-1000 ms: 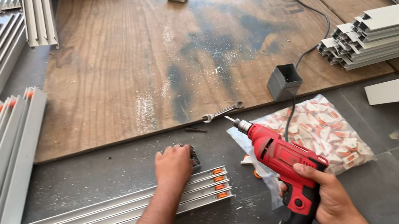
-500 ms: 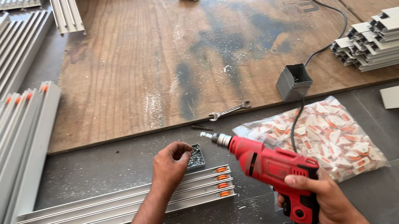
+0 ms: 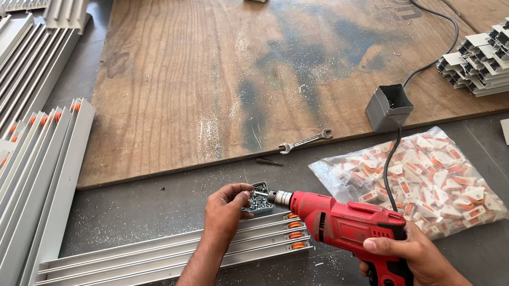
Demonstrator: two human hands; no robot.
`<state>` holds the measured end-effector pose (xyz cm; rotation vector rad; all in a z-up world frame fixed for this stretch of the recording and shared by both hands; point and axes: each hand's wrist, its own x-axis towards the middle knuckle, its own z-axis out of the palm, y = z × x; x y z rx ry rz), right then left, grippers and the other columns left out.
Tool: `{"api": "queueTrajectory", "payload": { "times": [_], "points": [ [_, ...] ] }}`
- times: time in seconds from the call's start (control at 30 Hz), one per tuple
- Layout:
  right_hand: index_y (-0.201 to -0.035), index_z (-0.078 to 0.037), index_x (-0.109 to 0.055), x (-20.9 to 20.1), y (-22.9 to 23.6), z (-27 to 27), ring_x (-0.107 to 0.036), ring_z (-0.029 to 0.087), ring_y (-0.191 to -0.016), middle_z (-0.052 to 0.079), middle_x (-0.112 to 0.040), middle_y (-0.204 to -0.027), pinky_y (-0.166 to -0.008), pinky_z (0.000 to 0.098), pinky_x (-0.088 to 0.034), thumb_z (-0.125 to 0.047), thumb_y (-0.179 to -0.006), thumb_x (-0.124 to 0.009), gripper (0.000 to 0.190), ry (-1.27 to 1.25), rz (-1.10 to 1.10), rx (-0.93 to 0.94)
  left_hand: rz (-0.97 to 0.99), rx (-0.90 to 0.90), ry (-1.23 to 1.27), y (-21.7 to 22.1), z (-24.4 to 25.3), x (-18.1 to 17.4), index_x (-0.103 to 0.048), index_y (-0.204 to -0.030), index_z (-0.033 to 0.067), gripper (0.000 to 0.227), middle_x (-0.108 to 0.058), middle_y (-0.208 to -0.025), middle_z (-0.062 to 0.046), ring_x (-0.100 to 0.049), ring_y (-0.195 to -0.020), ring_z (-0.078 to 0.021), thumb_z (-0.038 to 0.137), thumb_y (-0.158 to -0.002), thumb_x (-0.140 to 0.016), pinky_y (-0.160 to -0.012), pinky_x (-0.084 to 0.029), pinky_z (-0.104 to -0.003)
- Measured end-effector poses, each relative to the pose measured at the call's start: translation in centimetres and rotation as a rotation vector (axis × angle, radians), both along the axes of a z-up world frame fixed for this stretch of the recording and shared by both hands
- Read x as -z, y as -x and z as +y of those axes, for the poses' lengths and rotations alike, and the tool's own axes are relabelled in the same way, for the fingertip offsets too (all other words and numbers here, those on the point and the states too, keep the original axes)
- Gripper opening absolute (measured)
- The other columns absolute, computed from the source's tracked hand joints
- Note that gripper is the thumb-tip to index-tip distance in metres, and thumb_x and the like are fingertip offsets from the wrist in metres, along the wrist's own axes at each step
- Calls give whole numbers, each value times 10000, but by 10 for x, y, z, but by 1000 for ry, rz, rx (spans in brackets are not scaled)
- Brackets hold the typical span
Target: The person assembles aluminum window frame components by inserting orange plastic spacers and securing them with screws using a red power drill. They handle multiple frame sections, aligning them and fastening the spacers before stacking the completed units.
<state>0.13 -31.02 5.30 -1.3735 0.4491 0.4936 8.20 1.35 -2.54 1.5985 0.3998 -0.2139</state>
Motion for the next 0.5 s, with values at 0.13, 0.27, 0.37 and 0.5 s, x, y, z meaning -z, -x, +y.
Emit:
{"api": "queueTrajectory", "payload": {
  "times": [0.13, 0.27, 0.37, 0.5],
  "points": [
    [-1326, -3, -601, 2, -1, -1, -686, 250, -612, 144, -690, -828, -557, 388, -556, -223, -652, -821, 742, -3, -15, -35, 4, 35, -25, -2, 0, 3, -758, -1108, 57, 204, -714, -939, -69, -683, -865, -113, 103, -960, -625, -707, -649, -283],
    [-1329, -17, -610, -2, 0, -5, -690, 248, -611, 146, -683, -814, -556, 393, -562, -245, -647, -831, 752, 18, -12, -58, -1, 132, -149, -2, 5, 5, -777, -1085, 103, 190, -756, -974, -82, -708, -877, -157, 103, -947, -647, -753, -646, -330],
    [-1329, -37, -604, -13, 2, -10, -680, 238, -602, 137, -692, -818, -542, 385, -554, -237, -636, -839, 759, 50, -23, -79, -109, 228, -334, 4, 5, 1, -812, -1047, 156, 170, -767, -1097, -4, -708, -1026, -138, 137, -933, -687, -929, -561, -331],
    [-1364, -75, -574, -49, -16, -28, -695, 259, -593, 190, -723, -814, -524, 389, -565, -183, -665, -871, 767, 212, -38, -255, -375, 290, -546, 21, 2, -16, -789, -1030, 158, 166, -781, -1075, -45, -728, -1045, -216, 104, -892, -716, -941, -565, -378]
  ]
}}
